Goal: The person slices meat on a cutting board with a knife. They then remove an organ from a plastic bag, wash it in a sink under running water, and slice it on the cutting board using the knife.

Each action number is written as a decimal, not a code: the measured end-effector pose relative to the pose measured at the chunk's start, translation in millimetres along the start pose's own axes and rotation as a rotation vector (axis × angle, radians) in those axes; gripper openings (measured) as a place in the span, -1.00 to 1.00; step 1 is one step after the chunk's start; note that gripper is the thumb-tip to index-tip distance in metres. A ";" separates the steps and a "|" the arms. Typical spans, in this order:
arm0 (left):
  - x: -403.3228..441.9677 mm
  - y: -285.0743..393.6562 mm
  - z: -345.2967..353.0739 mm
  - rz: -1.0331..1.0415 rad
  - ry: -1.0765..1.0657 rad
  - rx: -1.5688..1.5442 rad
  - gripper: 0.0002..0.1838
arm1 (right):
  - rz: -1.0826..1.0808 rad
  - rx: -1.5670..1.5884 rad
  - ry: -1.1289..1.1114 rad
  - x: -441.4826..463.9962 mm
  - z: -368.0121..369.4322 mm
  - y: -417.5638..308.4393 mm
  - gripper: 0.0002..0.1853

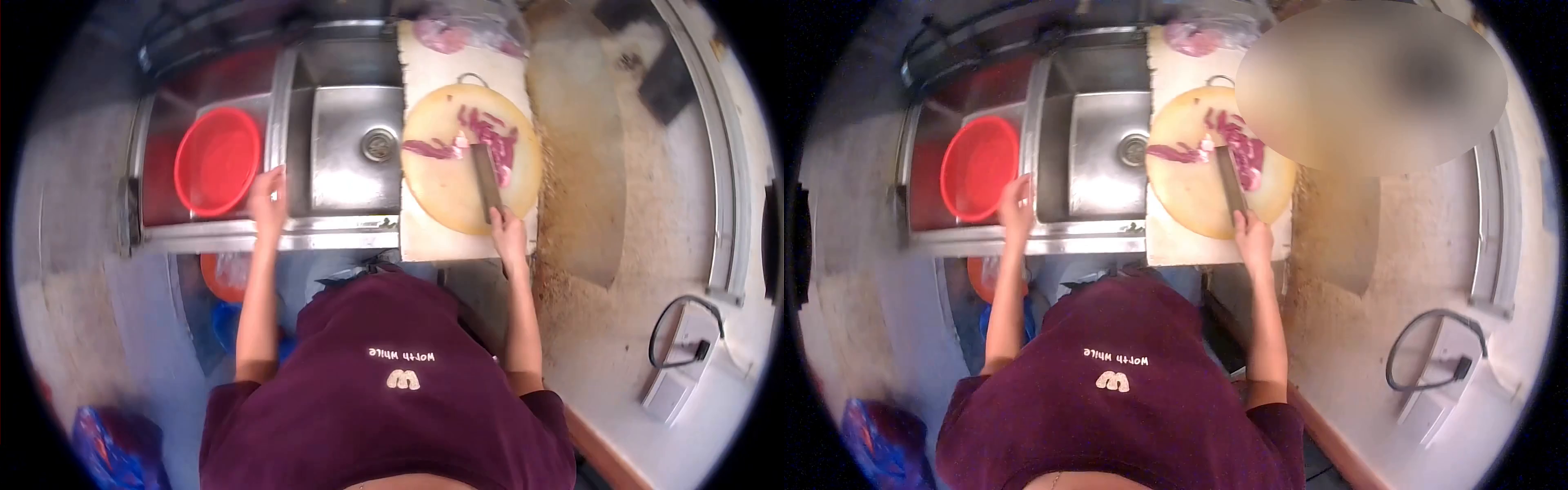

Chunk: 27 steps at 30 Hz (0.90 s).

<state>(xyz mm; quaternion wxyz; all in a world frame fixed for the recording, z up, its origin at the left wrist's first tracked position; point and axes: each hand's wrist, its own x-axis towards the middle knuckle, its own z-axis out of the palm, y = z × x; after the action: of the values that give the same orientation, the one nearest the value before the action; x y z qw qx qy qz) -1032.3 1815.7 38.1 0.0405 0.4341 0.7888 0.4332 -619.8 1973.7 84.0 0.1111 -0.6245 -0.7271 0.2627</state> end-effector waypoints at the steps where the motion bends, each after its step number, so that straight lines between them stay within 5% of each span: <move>1: 15.0 31.6 32.8 0.063 -0.193 -0.042 -0.75 | 0.011 -0.028 0.012 -6.9 1.8 2.5 -0.70; 2: 29.8 79.4 51.3 0.123 -0.373 -0.099 -0.75 | 0.032 -0.006 0.003 -15.1 2.7 2.5 -0.70; 5: 50.6 132.6 133.2 0.544 -0.434 -0.061 -0.70 | 0.096 -0.024 -0.048 -39.9 4.7 -8.9 -0.71; 8: 61.7 131.5 186.5 0.637 -0.712 -0.011 -0.71 | 0.100 -0.039 -0.042 -55.4 9.4 -13.2 -0.71; 12: 67.5 140.1 192.8 0.797 -0.902 -0.076 -0.83 | 0.232 -0.012 -0.007 -67.6 3.4 -16.1 -0.70; 15: 56.0 144.1 182.7 0.961 -0.844 -0.093 -0.79 | 0.260 0.000 0.022 -67.9 -3.6 -17.3 -0.69; 27: 10.8 128.4 178.7 0.650 -0.534 -0.209 -0.82 | -0.017 -0.210 -0.026 -28.0 22.0 -56.4 -0.74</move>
<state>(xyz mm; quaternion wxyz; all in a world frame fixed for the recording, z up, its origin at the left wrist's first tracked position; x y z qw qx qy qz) -876.9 1971.1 22.7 0.1484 0.7504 0.5247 0.3735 -673.0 1936.7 99.6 0.0376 -0.6231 -0.7572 0.1921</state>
